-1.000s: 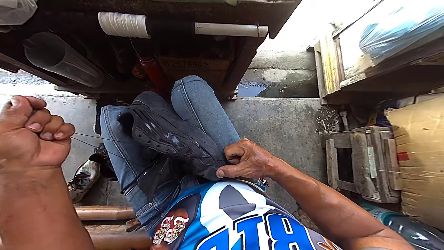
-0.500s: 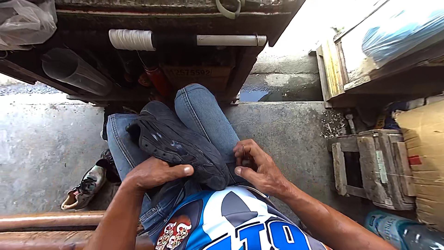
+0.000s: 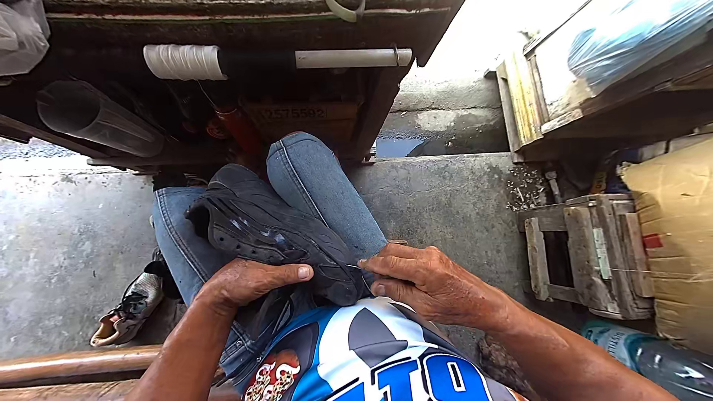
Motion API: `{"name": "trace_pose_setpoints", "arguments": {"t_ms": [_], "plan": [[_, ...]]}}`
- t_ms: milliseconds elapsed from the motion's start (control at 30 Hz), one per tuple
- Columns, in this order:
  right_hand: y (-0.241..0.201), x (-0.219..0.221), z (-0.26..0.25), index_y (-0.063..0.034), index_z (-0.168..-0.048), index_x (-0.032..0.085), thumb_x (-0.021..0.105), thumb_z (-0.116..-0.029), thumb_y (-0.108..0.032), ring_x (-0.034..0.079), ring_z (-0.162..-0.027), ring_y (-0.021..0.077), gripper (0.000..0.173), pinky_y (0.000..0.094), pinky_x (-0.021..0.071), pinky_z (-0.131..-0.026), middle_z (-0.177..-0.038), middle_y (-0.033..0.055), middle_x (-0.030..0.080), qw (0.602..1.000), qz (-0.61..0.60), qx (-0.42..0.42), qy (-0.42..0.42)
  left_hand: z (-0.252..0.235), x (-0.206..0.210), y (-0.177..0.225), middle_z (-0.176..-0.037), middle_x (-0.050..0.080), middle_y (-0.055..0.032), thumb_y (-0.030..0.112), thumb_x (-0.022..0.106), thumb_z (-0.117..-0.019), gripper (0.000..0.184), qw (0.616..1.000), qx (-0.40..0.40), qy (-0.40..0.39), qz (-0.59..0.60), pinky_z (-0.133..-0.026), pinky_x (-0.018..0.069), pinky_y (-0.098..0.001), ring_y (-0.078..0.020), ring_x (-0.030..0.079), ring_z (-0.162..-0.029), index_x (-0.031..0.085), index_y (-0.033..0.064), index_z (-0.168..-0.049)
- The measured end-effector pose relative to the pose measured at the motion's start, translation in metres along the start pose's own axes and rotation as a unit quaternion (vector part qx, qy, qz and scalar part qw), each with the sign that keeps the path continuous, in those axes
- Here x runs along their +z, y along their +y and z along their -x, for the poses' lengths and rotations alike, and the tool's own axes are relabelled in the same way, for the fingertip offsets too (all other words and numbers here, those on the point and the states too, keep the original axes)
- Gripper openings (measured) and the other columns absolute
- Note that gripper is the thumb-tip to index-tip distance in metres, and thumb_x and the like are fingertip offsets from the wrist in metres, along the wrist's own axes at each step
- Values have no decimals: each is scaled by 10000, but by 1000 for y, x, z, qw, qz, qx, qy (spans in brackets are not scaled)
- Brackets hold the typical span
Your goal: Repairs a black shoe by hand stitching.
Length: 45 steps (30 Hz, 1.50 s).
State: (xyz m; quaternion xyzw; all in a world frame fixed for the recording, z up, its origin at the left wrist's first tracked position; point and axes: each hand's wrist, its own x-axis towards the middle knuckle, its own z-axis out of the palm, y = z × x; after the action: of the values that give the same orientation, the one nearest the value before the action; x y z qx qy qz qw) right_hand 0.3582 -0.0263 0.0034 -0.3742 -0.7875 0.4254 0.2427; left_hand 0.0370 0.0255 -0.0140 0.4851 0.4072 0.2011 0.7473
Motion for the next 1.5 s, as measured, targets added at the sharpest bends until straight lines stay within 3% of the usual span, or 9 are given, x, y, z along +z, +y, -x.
{"name": "trace_pose_setpoints", "arguments": {"t_ms": [467, 667, 933, 1500], "plan": [[-5, -17, -13, -112, -1261, 727, 504, -1080, -247, 632, -803, 128, 317, 277, 511, -692, -895, 60, 669, 997, 53, -1, -64, -2, -1, 3, -997, 778, 36, 200, 800, -880, 159, 998, -32, -18, 44, -922, 590, -264, -51, 723, -969, 775, 166, -1034], [-19, -33, -24, -149, -1231, 744, 480, -1057, -244, 601, -699, 132, 330, 304, 474, -587, -826, 27, 632, 982, 155, 5, -110, -7, -3, 6, -1039, 771, 50, 212, 773, -910, 168, 995, -41, -69, 52, -945, 579, -266, -48, 712, -1016, 766, 183, -1075], [-19, -40, -45, -132, -1087, 751, 493, -1004, -199, 566, -602, 158, 279, 333, 416, -487, -747, 16, 580, 950, 249, -58, -178, -14, 0, 2, -1025, 773, 20, 168, 757, -907, 158, 991, -30, -101, 82, -924, 591, -278, -68, 720, -996, 764, 155, -1064], [-25, -10, -50, -73, -915, 652, 541, -952, -117, 568, -545, 239, 125, 370, 412, -421, -750, 82, 568, 917, 350, -75, -172, -14, 1, -4, -1023, 772, 6, 162, 752, -906, 155, 990, -51, -79, 104, -924, 590, -283, -80, 722, -995, 760, 146, -1060]]}}
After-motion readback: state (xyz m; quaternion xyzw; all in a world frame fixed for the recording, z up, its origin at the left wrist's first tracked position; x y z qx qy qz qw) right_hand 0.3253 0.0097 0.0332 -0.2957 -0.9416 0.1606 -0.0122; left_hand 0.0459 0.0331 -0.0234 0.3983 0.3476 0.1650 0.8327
